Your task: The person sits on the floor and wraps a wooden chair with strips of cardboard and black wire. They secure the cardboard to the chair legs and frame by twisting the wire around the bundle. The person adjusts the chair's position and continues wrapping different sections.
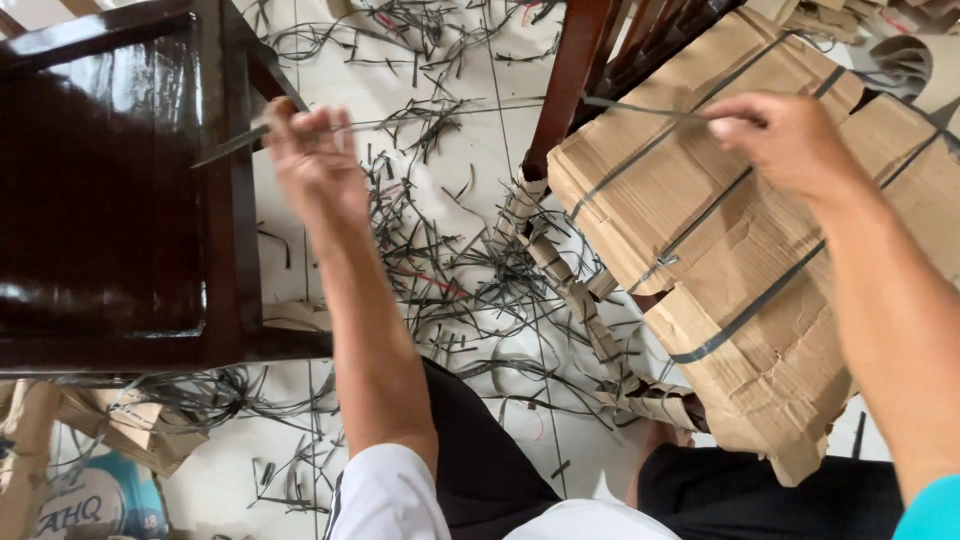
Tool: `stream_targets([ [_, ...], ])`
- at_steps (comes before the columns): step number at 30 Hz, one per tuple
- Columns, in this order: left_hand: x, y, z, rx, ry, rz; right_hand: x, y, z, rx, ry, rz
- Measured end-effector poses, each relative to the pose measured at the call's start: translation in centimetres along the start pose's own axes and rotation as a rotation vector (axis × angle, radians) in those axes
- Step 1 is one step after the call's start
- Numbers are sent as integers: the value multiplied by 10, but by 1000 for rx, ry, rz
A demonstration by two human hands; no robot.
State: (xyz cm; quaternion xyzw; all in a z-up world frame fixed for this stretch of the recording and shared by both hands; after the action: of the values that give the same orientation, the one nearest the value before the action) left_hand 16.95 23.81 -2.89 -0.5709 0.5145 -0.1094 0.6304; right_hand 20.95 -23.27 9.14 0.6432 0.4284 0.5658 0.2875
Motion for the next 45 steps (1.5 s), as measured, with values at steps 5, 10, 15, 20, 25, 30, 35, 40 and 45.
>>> stream_targets([
  [5, -59, -65, -60, 680, 39, -49, -23, 34, -30, -190, -162, -58],
  [10, -6, -114, -150, 1153, 238, 382, 36, 9, -82, -186, 20, 38],
  [15, 75, -116, -228, 1446, 434, 1029, 70, -90, -132, 94, 134, 225],
  [20, 124, -77, -239, 1389, 606, 1368, 67, -115, -151, -61, 214, 289],
  [25, 117, -80, -248, 1401, 538, 1385, 41, -141, -151, -159, 38, 415],
  [30, 113, -54, -196, 1281, 308, 1422, 19, -180, -138, -169, -78, 626],
  [35, 53, -80, -185, 1014, -107, 1484, 8, -222, -122, -137, -203, 1149],
  [40, 87, -34, -192, 948, 578, 1534, 26, -243, -105, -87, -206, 1433],
  [45, 125, -14, -156, 839, 654, 1081, 42, -259, -89, -27, -189, 1445],
])
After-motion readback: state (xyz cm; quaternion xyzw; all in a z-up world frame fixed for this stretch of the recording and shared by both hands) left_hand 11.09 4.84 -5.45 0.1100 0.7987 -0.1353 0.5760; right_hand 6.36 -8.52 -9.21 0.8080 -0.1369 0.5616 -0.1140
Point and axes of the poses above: each hand's wrist, its own z-axis towards the middle knuckle, its own y-axis out of the back of the hand, x = y × z, the point moved 10 cm from there along z, towards the middle knuckle, and after that the axes turned 8 degrees about -z, right-handed, at the moved point
